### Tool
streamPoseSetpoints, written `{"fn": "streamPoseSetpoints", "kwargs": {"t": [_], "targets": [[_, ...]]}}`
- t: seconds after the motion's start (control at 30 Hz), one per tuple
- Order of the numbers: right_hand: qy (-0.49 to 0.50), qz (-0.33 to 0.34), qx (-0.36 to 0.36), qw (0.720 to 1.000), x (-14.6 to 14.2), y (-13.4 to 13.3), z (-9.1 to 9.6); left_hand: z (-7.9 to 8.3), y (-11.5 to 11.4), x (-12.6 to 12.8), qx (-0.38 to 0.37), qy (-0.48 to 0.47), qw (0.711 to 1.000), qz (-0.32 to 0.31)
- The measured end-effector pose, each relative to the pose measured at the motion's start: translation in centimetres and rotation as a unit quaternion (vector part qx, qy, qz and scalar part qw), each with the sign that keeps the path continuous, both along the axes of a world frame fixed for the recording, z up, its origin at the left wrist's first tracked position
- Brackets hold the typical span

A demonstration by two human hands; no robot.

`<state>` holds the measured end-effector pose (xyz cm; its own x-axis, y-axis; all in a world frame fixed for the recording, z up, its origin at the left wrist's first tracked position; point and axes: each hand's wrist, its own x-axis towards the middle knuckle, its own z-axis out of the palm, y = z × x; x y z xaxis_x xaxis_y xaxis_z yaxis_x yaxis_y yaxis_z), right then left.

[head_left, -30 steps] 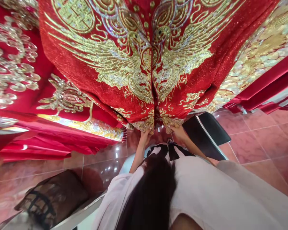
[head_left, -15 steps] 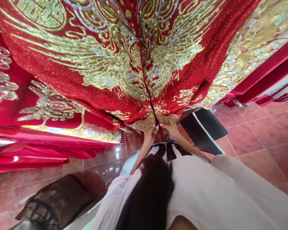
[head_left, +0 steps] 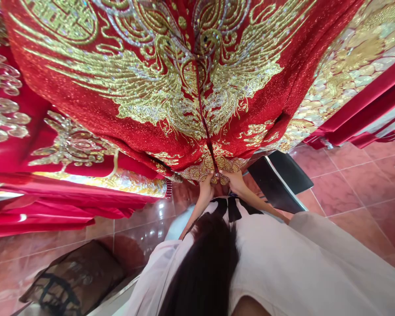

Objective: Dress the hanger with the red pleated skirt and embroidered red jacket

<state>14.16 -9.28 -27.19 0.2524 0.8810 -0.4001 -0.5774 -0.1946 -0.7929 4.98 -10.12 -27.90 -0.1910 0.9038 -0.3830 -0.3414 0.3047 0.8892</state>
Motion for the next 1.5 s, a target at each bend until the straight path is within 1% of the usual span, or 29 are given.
{"fn": "streamPoseSetpoints", "kwargs": {"t": [0.3, 0.47, 0.57, 0.7, 0.9, 1.17, 1.5], "targets": [[0.011, 0.009, -0.016, 1.0, 0.0, 0.1, 0.2, 0.4, -0.1, 0.1, 0.022, -0.017, 1.0, 0.007], [0.024, 0.039, -0.019, 0.999, -0.4, 0.8, 0.4, 0.0, 0.0, 0.0, 0.02, -0.039, 0.999, 0.013], [0.022, 0.042, -0.012, 0.999, -0.5, 1.3, 0.6, -0.2, 0.1, 0.0, 0.028, -0.048, 0.998, 0.026], [0.023, 0.039, -0.007, 0.999, -0.4, 1.3, 0.6, 0.0, 0.1, -0.4, 0.035, -0.052, 0.997, 0.036], [0.026, 0.033, -0.006, 0.999, -0.3, 1.1, 0.6, 0.2, 0.1, -1.0, 0.014, -0.037, 0.999, 0.037], [0.015, 0.016, 0.003, 1.0, -0.3, 0.5, 0.4, 0.6, 0.5, -0.1, 0.022, -0.047, 0.998, 0.042], [0.024, 0.0, -0.014, 1.0, -0.6, 0.2, 0.0, 1.3, 0.3, 0.1, 0.046, -0.063, 0.995, 0.065]]}}
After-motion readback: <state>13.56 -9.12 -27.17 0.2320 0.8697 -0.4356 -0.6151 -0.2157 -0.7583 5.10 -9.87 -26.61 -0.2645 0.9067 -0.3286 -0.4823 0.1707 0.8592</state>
